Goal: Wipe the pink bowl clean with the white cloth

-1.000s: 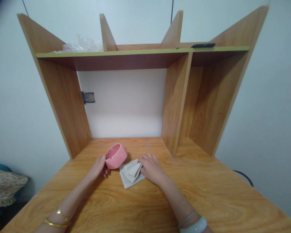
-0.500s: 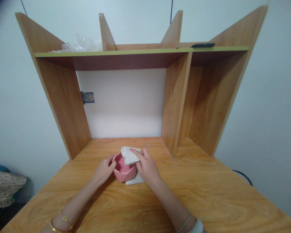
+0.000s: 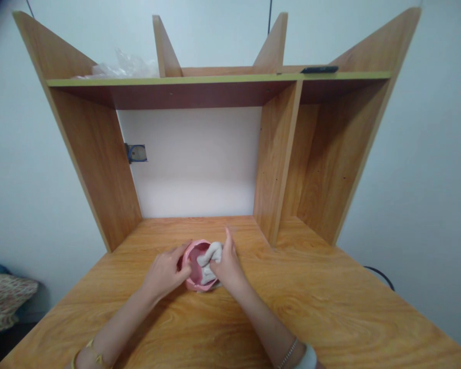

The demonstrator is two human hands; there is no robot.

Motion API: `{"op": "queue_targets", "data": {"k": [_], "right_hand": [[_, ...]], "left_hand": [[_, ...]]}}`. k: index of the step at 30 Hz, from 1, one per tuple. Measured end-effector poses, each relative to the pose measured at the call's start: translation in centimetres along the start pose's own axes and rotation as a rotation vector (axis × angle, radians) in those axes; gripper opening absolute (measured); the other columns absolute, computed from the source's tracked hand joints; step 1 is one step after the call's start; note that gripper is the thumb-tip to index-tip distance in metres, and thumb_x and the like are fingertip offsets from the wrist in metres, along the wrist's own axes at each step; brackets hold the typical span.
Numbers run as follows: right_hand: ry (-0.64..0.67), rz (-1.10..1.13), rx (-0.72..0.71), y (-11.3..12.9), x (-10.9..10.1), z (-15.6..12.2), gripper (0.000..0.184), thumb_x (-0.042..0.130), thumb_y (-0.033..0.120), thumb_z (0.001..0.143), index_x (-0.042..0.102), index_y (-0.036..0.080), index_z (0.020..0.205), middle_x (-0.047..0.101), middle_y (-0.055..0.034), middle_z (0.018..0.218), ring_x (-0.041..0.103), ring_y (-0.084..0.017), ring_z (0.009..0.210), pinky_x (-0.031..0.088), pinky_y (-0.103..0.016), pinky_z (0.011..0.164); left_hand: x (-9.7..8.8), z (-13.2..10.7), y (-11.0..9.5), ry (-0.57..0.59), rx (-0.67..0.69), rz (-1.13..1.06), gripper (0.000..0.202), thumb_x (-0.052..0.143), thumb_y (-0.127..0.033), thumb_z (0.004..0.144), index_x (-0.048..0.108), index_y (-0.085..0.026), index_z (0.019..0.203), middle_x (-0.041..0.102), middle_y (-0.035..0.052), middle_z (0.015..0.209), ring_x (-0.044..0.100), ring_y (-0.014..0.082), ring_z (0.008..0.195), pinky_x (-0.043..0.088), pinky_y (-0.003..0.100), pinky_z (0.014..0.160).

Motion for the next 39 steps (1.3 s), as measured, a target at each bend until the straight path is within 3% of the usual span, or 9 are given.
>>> {"op": "queue_targets", "data": {"k": [4, 9, 14, 19, 25, 28, 31, 35, 39], "right_hand": [[0.103, -0.094, 0.131, 0.0, -0.7, 0.2, 0.069, 0.051, 0.011, 0.063, 0.029, 0.010, 0.129, 0.062, -0.0089, 0.092, 0.057, -0.020, 0.085, 0.044, -0.030, 0.073], [0.048, -0.190, 0.150, -0.2, -1.8, 0.2, 0.057, 0.046, 0.015, 0.070, 0.038, 0.010, 0.125, 0.065, -0.0107, 0.089, 0.060, -0.021, 0.082, 0.044, -0.030, 0.072], [-0.121, -0.020, 0.108, -0.9, -1.6, 0.3, 0.054, 0.043, 0.019, 0.072, 0.033, 0.013, 0.125, 0.061, -0.0103, 0.102, 0.058, -0.020, 0.090, 0.044, -0.034, 0.078], [-0.075, 0.248, 0.043, -0.9, 0.1, 0.1, 0.049, 0.043, 0.019, 0.072, 0.033, 0.016, 0.120, 0.056, -0.0105, 0.111, 0.056, -0.017, 0.095, 0.045, -0.031, 0.081], [-0.017, 0.309, 0.132, -0.4, 0.4, 0.3, 0.064, 0.051, 0.018, 0.065, 0.025, 0.015, 0.124, 0.061, -0.0055, 0.090, 0.059, -0.015, 0.075, 0.047, -0.028, 0.067], [-0.034, 0.179, 0.190, 0.5, -0.8, 0.5, 0.073, 0.054, 0.017, 0.062, 0.023, 0.013, 0.128, 0.058, 0.0021, 0.066, 0.055, -0.014, 0.056, 0.044, -0.024, 0.054], [-0.061, -0.031, 0.136, 1.5, -2.0, 0.3, 0.076, 0.052, 0.017, 0.063, 0.020, 0.014, 0.132, 0.046, 0.0086, 0.050, 0.049, -0.013, 0.044, 0.035, -0.020, 0.044], [-0.069, -0.275, -0.020, 2.2, -2.4, -0.3, 0.075, 0.050, 0.021, 0.067, 0.017, 0.020, 0.135, 0.050, 0.0052, 0.056, 0.053, -0.015, 0.051, 0.034, -0.022, 0.048], [0.022, -0.355, -0.101, 2.0, -2.2, -0.7, 0.078, 0.052, 0.023, 0.068, 0.014, 0.021, 0.136, 0.056, 0.0027, 0.063, 0.056, -0.017, 0.057, 0.036, -0.023, 0.053]], "left_hand": [[0.1, -0.2, -0.4, -0.016, 0.079, 0.053, 0.048, 0.043, -0.032, 0.076, 0.045, -0.017, 0.121, 0.062, 0.0095, 0.099, 0.058, 0.0220, 0.087, 0.044, 0.033, 0.078], [0.5, -0.3, -0.2, -0.076, 0.092, -0.135, 0.050, 0.038, -0.038, 0.083, 0.034, -0.018, 0.128, 0.052, 0.0100, 0.117, 0.049, 0.0208, 0.106, 0.037, 0.034, 0.091], [1.8, -0.5, -0.7, -0.044, 0.012, -0.418, 0.077, 0.050, -0.047, 0.077, 0.014, -0.012, 0.135, 0.037, 0.0165, 0.130, 0.039, 0.0241, 0.118, 0.032, 0.037, 0.097], [2.2, -0.9, -2.1, -0.076, 0.015, -0.595, 0.084, 0.056, -0.039, 0.075, 0.003, -0.012, 0.135, 0.043, 0.0158, 0.125, 0.046, 0.0227, 0.111, 0.038, 0.034, 0.091], [0.9, -0.8, -1.7, -0.116, -0.006, -0.404, 0.082, 0.057, -0.036, 0.070, 0.011, -0.016, 0.135, 0.056, 0.0103, 0.108, 0.058, 0.0215, 0.088, 0.045, 0.030, 0.074], [0.5, -0.8, -1.7, -0.085, -0.036, -0.262, 0.081, 0.057, -0.039, 0.067, 0.017, -0.017, 0.135, 0.060, 0.0092, 0.100, 0.060, 0.0235, 0.083, 0.045, 0.031, 0.072], [0.3, -0.8, -1.8, -0.041, -0.066, -0.163, 0.080, 0.057, -0.040, 0.065, 0.023, -0.017, 0.133, 0.063, 0.0091, 0.096, 0.061, 0.0247, 0.078, 0.045, 0.032, 0.070], [0.0, -0.9, -1.9, 0.009, -0.028, -0.107, 0.078, 0.056, -0.043, 0.064, 0.027, -0.018, 0.132, 0.063, 0.0101, 0.096, 0.061, 0.0276, 0.077, 0.044, 0.034, 0.069], [-0.3, -1.1, -1.4, 0.030, 0.034, -0.079, 0.076, 0.057, -0.042, 0.062, 0.033, -0.020, 0.130, 0.065, 0.0082, 0.090, 0.061, 0.0269, 0.076, 0.044, 0.033, 0.071]]}}
Point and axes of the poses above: each hand's wrist, its own z-axis towards the middle knuckle, its own x-axis out of the palm, y = z × x, the point moved 1 cm from there along z, towards the middle knuckle
